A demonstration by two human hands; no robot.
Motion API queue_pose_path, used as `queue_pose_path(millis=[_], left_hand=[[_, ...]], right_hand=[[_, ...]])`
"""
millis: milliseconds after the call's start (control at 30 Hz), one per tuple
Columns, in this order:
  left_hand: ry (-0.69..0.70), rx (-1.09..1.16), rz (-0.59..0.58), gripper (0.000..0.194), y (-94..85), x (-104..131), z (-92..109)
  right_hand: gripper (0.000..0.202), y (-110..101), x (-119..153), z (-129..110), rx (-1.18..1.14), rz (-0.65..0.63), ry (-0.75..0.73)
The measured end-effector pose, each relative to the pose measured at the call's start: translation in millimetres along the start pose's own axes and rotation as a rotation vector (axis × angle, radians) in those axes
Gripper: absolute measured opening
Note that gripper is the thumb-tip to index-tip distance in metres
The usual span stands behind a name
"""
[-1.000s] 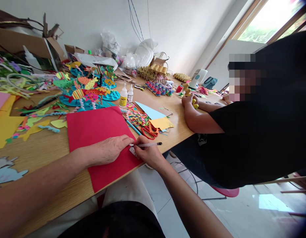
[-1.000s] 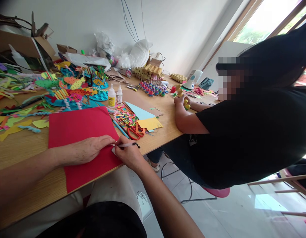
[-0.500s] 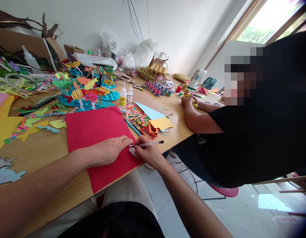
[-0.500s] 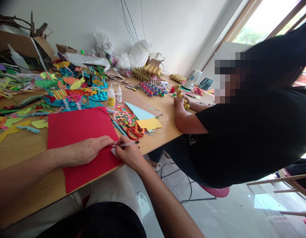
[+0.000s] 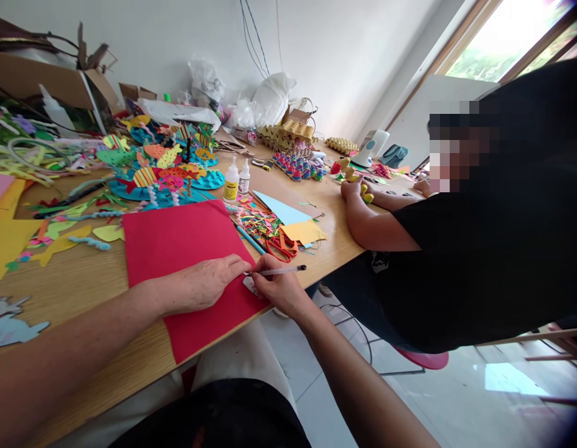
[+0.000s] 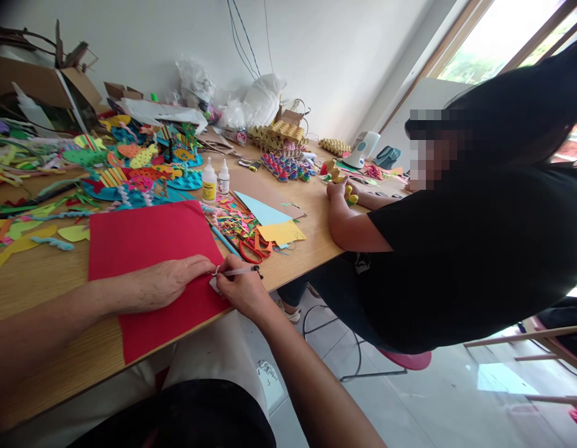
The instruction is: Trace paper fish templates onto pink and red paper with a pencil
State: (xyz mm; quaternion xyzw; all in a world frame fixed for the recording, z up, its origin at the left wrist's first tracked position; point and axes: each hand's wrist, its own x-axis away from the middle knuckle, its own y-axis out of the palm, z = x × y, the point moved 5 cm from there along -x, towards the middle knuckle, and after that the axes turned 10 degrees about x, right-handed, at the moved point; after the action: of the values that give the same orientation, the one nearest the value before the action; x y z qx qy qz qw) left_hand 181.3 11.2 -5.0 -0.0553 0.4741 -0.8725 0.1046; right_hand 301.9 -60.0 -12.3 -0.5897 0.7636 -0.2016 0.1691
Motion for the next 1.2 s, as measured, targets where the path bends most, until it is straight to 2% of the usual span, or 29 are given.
queue_pose_path(millis=[167, 533, 700, 833, 1067, 1200], left_hand=[[0.005, 0.000, 0.014, 0.048, 0.3, 1.0, -1.2], [-0.005, 0.121, 0.034, 0.040, -5.2, 0.0, 3.0], [-0.023, 0.155, 0.032, 0.038, -8.1, 1.2, 6.7], [-0.021, 0.121, 0.006, 0.034, -12.9, 0.2, 14.5], [0.123, 0.075, 0.007, 0.042, -25.2, -14.9, 23.4], [0.091, -0.075, -0.134, 0.033, -22.9, -30.7, 29.1]], right_hand=[[0.005, 0.2, 0.0, 0.3, -0.013, -0.003, 0.004], [0.004, -0.1, 0.4, 1.9, -0.100, 0.006, -0.031], [0.008, -11.9, 8.4, 3.0, -0.169, 0.115, -0.061], [0.007, -26.5, 23.0, 2.6, -0.032, 0.246, -0.113], [0.014, -29.7, 42.6, -6.1, 0.270, 0.279, -0.277], [0.019, -30.2, 47.3, -7.1, 0.309, 0.275, -0.265]])
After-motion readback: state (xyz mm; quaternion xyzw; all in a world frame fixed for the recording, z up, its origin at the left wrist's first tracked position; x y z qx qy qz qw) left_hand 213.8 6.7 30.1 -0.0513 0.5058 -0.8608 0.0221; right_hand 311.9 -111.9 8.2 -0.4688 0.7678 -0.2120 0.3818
